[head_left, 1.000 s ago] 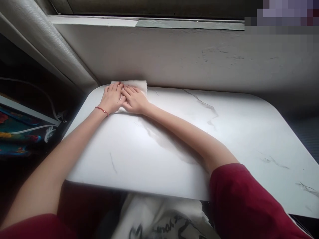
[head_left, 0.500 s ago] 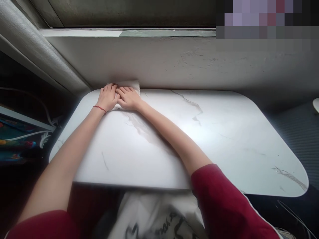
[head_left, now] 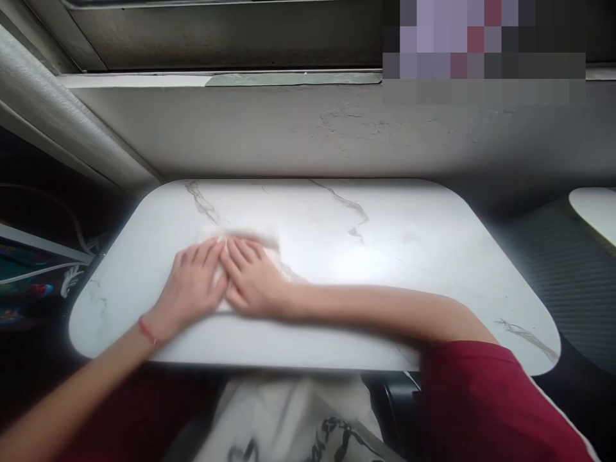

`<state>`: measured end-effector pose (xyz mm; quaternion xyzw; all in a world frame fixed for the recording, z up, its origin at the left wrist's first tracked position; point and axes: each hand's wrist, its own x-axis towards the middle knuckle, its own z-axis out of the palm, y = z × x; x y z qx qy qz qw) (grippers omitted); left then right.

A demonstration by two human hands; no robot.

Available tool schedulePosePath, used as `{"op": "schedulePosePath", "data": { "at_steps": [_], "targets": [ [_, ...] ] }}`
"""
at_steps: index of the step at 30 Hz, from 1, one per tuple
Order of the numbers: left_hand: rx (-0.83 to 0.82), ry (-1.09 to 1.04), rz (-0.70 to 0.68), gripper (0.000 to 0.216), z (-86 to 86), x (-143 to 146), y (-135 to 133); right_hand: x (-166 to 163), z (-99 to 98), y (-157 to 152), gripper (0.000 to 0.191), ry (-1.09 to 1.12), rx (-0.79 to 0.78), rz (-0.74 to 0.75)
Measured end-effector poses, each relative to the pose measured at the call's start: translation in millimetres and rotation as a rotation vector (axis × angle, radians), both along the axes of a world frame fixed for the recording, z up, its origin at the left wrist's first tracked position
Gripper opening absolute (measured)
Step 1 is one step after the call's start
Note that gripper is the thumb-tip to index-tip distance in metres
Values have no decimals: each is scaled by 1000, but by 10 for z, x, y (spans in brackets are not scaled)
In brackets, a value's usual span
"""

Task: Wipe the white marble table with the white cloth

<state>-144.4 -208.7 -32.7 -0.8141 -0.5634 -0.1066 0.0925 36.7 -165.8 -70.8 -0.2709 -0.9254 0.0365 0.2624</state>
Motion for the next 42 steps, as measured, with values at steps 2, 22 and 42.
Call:
{"op": "schedulePosePath", "data": {
  "at_steps": [2, 22, 42],
  "targets": [
    [-17, 6, -53, 46, 80, 95, -310, 238, 53, -313, 68, -54, 24, 83],
    [13, -51, 10, 55, -124, 897, 1283, 856, 39, 1297, 59, -101, 45, 93],
    [60, -54, -25, 35, -151, 1294, 2096, 1210, -13, 1933, 50, -35, -2, -41]
  ]
}}
